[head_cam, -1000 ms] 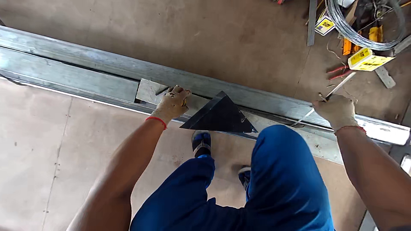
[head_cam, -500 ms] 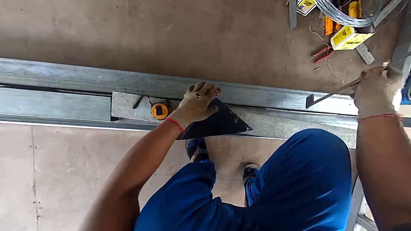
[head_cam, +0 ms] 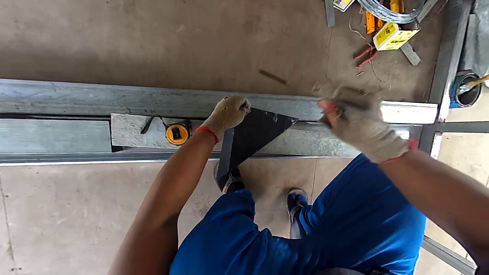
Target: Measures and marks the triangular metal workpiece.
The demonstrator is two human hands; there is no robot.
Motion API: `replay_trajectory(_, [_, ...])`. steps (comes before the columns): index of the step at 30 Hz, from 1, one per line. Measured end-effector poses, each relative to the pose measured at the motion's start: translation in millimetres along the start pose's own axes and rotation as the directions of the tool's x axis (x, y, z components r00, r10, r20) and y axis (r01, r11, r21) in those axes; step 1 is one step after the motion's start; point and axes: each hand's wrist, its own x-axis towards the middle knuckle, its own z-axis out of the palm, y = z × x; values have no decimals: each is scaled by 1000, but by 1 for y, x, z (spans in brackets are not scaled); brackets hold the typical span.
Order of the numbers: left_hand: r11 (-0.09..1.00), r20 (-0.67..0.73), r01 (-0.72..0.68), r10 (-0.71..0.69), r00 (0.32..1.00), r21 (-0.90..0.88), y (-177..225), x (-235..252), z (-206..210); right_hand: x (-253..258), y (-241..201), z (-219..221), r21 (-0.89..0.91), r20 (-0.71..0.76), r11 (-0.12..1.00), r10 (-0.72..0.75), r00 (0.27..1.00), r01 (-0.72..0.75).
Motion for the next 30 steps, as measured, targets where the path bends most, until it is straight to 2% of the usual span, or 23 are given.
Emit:
replay_trajectory(4, [995,-45,22,-26,999,-97,-1,-5,3,-28,-18,60,-126,157,984,-108,982,129])
replay_trajectory(8, [968,-77,126,-146,986,-219,2,-11,9,-53,-24,93,-107,454,966,-164,876,236])
replay_trajectory(12, [943,-105,166,-204,973,-288,10,-13,9,-67,-25,121,-48,575,948,-232,785,316])
replay_trajectory(14, [959,-142,164,-199,970,-230,14,-11,12,-71,-26,129,-20,584,936,-273,764,350])
replay_trajectory(16, [974,-173,157,-185,967,-165,13,-6,17,-74,-26,132,-1,640,942,-256,724,334])
replay_trajectory(19, [981,-222,136,-164,961,-138,14,-6,20,-71,-28,128,-7,777,966,-157,610,257])
replay_trajectory(20, [982,-232,126,-157,960,-141,14,-7,20,-70,-28,124,-17,785,970,-137,604,243])
replay_trajectory(22, [985,-242,100,-132,961,-140,13,-11,21,-62,-26,112,-22,763,977,-122,635,214])
replay_trajectory(24, [990,-266,53,-87,960,-131,10,-13,23,-42,-21,100,-40,679,991,-65,731,125])
replay_trajectory(26, [993,-291,16,-50,955,-117,9,-15,24,-11,-11,99,-115,562,993,67,824,-3])
replay_trajectory(28, [992,-304,2,-41,952,-129,11,-17,23,24,2,108,-143,491,982,177,853,-121])
replay_trajectory(30, [989,-319,-20,-29,947,-149,14,-20,23,52,12,124,-99,505,982,187,843,-159])
